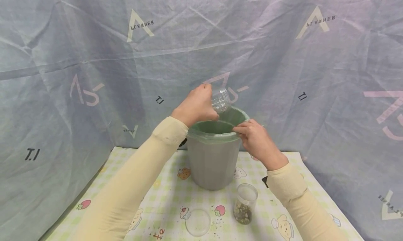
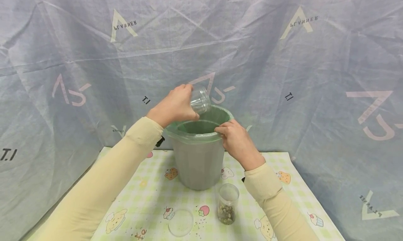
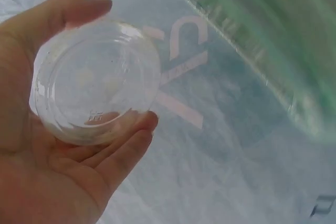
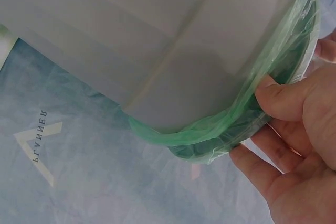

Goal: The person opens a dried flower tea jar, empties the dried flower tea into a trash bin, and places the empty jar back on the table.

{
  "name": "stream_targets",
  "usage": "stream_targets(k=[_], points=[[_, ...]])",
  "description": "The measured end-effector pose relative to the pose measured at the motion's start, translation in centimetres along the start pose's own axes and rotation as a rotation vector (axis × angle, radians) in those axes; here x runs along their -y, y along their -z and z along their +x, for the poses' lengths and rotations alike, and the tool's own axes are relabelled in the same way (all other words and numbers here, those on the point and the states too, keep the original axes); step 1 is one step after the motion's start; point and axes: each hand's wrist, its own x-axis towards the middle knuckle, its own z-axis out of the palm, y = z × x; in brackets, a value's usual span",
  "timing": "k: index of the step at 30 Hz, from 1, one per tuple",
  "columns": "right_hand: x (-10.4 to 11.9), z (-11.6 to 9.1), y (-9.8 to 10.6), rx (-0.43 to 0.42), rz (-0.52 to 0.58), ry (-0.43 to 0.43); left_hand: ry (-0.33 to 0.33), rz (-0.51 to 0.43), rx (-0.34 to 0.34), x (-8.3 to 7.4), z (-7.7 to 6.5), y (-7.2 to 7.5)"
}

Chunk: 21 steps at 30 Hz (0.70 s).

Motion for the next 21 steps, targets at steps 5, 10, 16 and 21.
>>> stream_targets(k=[5, 10, 16, 21], points=[[0.0, 0.0, 0.0, 0.008, -0.001, -0.006, 0.081, -0.169, -0.060, 0.3, -0.4, -0.6], [0.0, 0.0, 0.0, 0.012, 0.005, -0.015, 0.135, -0.351, -0.131, 0.6, -1.2, -1.1], [0.1, 0.1, 0.0, 0.015, 0.007, -0.013, 0.180, -0.500, -0.187, 1.1, -2.5, -1.5], [0.2, 0.1, 0.1, 0.012, 0.004, -0.002, 0.174, -0.599, -0.241, 1.3, -3.9, -1.5]])
